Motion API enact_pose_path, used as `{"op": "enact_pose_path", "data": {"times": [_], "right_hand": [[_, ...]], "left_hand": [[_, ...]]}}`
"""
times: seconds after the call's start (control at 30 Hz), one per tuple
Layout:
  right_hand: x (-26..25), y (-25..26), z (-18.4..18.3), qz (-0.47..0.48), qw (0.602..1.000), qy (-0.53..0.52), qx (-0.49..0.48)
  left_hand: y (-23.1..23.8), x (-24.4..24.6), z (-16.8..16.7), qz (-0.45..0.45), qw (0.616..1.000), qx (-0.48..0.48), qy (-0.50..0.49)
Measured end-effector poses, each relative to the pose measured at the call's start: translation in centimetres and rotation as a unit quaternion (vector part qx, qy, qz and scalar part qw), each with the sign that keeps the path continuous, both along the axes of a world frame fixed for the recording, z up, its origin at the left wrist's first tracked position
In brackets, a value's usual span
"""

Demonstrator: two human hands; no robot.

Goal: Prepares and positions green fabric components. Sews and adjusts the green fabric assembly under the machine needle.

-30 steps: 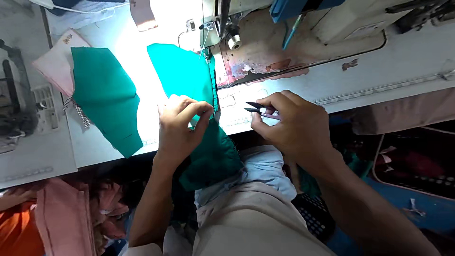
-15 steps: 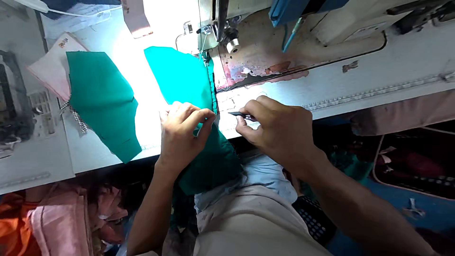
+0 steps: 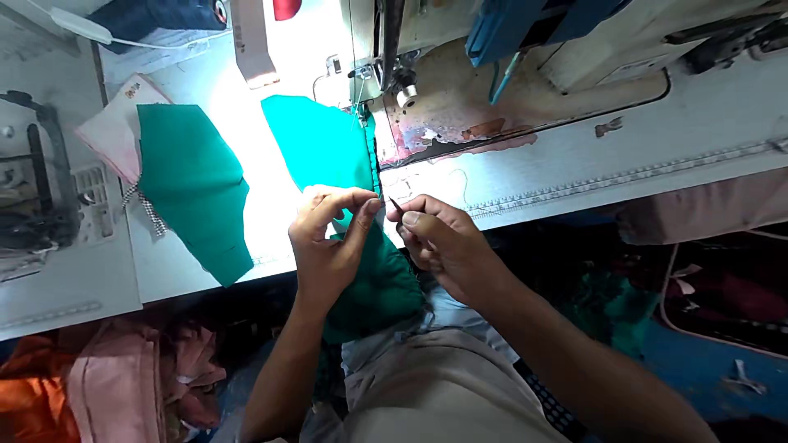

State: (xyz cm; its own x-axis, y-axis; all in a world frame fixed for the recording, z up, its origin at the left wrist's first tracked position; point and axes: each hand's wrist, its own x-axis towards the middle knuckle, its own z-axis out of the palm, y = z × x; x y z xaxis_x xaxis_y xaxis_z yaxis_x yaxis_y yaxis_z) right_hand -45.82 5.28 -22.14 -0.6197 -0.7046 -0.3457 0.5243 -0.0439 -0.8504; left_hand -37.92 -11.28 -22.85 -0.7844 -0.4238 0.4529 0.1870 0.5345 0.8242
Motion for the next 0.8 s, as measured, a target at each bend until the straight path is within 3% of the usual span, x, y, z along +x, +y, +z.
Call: {"op": "enact_pose_path", "data": {"times": [0.17, 0.4, 0.53, 0.67, 0.8], "right_hand": [[0.0, -0.6, 0.3, 0.013, 0.999, -0.022, -0.029], [0.1, -0.8, 0.1, -0.030, 0.998, 0.044, -0.035], [-0.5, -0.8, 0.6, -0.006, 0.999, 0.039, -0.016], [-1.2, -0.9, 1.0, 0.001, 0.996, 0.085, 0.018], [-1.9, -1.2, 0.8, -0.011, 0.998, 0.056, -0.014]], "left_hand": [[0.4, 0.0, -0.3, -0.004, 1.000, 0.018, 0.008], [0.4, 0.1, -0.3, 0.000, 1.000, 0.016, 0.020], [0.3, 0.1, -0.4, 0.001, 1.000, 0.007, 0.023], [0.1, 0.2, -0.5, 0.020, 0.997, -0.069, 0.009], [0.0, 0.1, -0.1, 0.014, 0.991, -0.134, 0.005]]}}
